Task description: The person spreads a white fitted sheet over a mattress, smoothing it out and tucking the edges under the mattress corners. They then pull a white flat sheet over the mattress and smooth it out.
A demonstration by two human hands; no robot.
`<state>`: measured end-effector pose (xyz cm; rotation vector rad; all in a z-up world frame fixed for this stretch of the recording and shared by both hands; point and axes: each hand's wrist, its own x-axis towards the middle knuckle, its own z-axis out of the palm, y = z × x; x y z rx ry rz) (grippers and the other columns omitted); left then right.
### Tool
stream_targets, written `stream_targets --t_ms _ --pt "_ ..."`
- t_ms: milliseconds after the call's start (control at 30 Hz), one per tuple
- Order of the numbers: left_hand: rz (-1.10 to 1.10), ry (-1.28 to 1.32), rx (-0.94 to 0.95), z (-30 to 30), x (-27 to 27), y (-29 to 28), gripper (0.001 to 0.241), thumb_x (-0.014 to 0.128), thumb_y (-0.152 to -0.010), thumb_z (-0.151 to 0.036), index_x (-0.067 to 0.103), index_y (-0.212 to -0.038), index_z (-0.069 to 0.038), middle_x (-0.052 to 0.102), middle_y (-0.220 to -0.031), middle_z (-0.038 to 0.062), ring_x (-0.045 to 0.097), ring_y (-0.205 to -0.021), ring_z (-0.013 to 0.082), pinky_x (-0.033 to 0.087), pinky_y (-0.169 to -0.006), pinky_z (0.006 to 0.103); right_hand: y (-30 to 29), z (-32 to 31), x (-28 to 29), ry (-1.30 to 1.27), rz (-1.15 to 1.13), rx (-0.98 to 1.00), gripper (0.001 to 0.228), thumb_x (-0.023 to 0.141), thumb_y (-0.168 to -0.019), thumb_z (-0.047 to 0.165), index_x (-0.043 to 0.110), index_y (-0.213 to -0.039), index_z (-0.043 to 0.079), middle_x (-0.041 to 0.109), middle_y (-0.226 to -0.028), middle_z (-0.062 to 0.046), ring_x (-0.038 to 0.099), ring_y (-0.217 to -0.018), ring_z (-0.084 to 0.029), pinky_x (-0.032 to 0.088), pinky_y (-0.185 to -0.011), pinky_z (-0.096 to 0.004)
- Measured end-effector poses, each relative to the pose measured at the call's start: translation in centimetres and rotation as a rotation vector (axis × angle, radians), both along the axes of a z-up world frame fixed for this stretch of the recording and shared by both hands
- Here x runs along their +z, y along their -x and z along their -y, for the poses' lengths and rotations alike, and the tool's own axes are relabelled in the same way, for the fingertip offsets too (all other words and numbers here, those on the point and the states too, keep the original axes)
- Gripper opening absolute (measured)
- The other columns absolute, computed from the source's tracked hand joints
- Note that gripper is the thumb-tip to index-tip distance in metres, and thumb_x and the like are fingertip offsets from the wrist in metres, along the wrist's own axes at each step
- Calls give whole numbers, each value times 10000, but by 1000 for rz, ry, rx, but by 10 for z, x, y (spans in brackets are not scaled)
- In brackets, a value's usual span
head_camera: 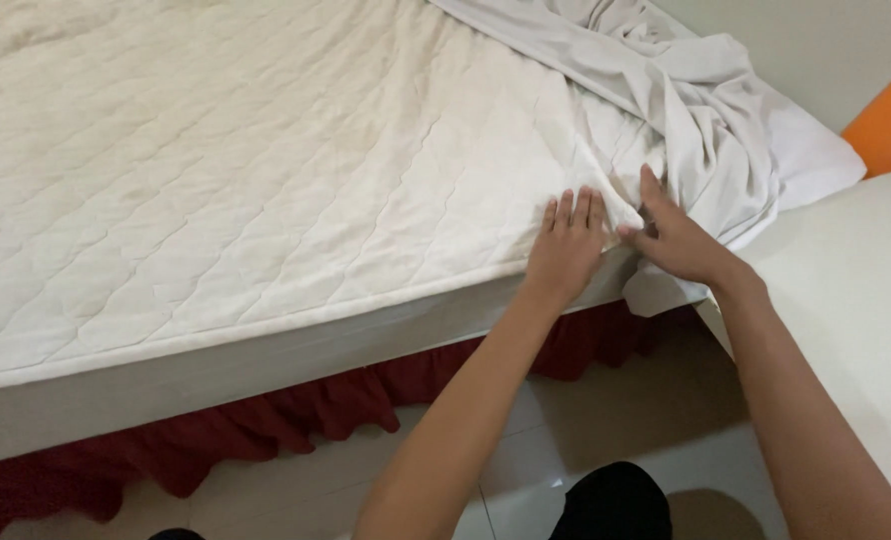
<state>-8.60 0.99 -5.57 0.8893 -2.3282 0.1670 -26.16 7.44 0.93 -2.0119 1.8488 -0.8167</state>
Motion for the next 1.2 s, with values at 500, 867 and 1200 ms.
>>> stream_targets --t_ms 500,867,1200 --pt "198 129 211 12 -40 22 692 513 -1058 -289 261 -1629 10 328 -1684 176 327 -1562 294 208 -1306 456 -21 -6 -17 56 -510 -67 1108 590 -738 -111 45 -1667 146 105 -1759 -84 124 -1616 -244 144 -1294 -453" --pt "166 -86 86 4 -20 16 781 512 -1007 -408 231 -1600 16 295 -1670 187 285 -1552 313 183 -1276 478 -15 -13 -9 294 -438 -66 862 544 -752 -160 450 -1551 150 497 -1576 -110 444 -1491 -292 328 -1277 -455" --pt "533 -122 176 -41 39 -4 973 642 -878 -380 156 -1603 50 198 -1677 207 199 -1533 344 151 -1212 515 9 -33 -9 185 -574 -235 685 602 -906 -36 518 -1550 183 536 -1558 -98 447 -1452 -365 448 -1110 -485"
